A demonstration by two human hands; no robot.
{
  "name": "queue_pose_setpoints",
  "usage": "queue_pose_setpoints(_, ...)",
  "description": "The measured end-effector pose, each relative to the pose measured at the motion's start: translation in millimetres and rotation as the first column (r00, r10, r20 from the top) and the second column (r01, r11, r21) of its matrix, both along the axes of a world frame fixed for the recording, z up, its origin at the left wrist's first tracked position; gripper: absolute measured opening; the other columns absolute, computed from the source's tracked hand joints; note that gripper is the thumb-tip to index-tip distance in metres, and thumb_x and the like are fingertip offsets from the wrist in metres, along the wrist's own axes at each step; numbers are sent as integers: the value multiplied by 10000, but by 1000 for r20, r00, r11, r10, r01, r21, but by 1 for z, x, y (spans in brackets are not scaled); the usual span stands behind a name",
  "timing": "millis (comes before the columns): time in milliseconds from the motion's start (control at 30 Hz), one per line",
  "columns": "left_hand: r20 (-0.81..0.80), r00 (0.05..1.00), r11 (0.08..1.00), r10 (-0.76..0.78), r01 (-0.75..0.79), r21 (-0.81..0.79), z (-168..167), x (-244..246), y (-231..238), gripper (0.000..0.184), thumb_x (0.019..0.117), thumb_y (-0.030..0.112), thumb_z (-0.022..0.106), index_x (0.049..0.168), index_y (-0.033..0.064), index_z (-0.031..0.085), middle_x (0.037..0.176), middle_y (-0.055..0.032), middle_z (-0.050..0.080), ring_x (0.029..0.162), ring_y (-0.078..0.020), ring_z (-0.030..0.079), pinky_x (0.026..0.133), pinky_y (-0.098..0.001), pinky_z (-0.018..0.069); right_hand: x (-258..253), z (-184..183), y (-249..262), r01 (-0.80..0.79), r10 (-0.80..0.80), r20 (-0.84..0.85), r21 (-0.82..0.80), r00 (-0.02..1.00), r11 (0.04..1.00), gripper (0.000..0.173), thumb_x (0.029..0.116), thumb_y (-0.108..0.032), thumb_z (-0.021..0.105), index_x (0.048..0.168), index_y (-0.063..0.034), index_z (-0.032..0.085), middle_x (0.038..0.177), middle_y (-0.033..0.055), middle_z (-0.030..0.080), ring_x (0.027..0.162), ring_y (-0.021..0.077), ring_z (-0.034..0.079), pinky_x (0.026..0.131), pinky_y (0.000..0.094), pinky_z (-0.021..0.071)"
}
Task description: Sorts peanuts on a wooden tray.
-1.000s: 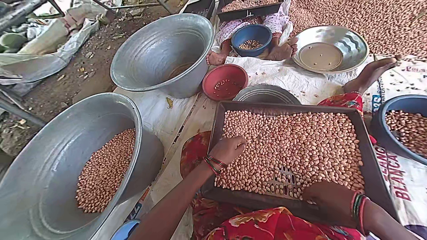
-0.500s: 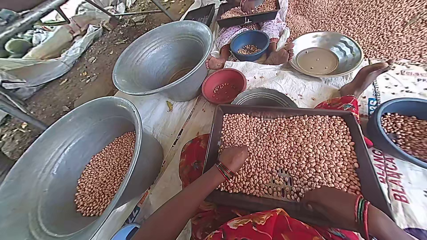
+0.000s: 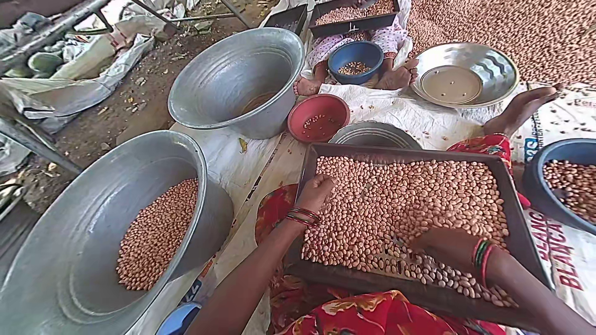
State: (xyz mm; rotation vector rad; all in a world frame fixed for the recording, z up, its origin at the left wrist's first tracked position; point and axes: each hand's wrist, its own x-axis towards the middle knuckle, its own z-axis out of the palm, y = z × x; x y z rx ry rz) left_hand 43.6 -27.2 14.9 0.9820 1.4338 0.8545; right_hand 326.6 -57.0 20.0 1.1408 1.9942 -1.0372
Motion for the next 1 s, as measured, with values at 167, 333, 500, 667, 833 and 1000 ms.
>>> queue_pose_setpoints(167,432,856,959,283,-251,-131,12,-9,-9,330,1107,102,334,818,141,488,471,100,379,347,26,339,357,-118,289,-7,-9,36,262,-3,-539,405,842,876,320,1019,12,497,1260,23,707,1304,320,644,1261,520,587,1079,627,430)
queue_pose_setpoints(333,542,830,991,134,-105,-85,6,-19,-27,486,1082,173,131,795,176,524,556,90,548,377,51,411,369,-94,327,25,1,31,610,-195,-652,502,733,613,292,1032,-23,516,1247,73,688,1286,299,663,1210,484,633,1024,637,465)
queue_pose_setpoints(500,269,955,990,126,-103,-100,5,0,-21,415,1113,103,345,728,134,495,483,97,423,358,29,342,367,-121,294,54,6,6,715,-443,-566,477,695,511,326,1056,-56,499,1326,56,642,1312,331,629,1198,532,612,994,694,433)
queue_pose_setpoints(667,60,997,998,-56,56,-7,4,-1,-16,260,1095,76,402,971,34,627,515,125,388,399,42,342,412,-121,311,34,1,0,669,-439,-518,439,734,600,318,1067,-63,486,1312,48,657,1296,303,653,1202,490,631,1009,647,453)
queue_pose_setpoints(833,-547,731,893,-408,444,-73,25,-35,-22,278,1079,172,499,1248,10,649,998,-87,660,746,-98,543,719,-285,463,15,-12,5,624,-273,-600,513,752,590,289,1028,-41,524,1232,74,694,1208,314,689,1120,522,666,931,691,486)
queue_pose_setpoints(1000,-634,400,731,-662,531,-428,42,-51,-33,335,1093,204,469,1318,24,641,1172,-227,694,1081,-396,668,946,-596,482,38,-17,5,654,-288,-604,563,743,505,304,1035,-61,511,1246,79,680,1201,343,676,1107,571,647,910,751,452)
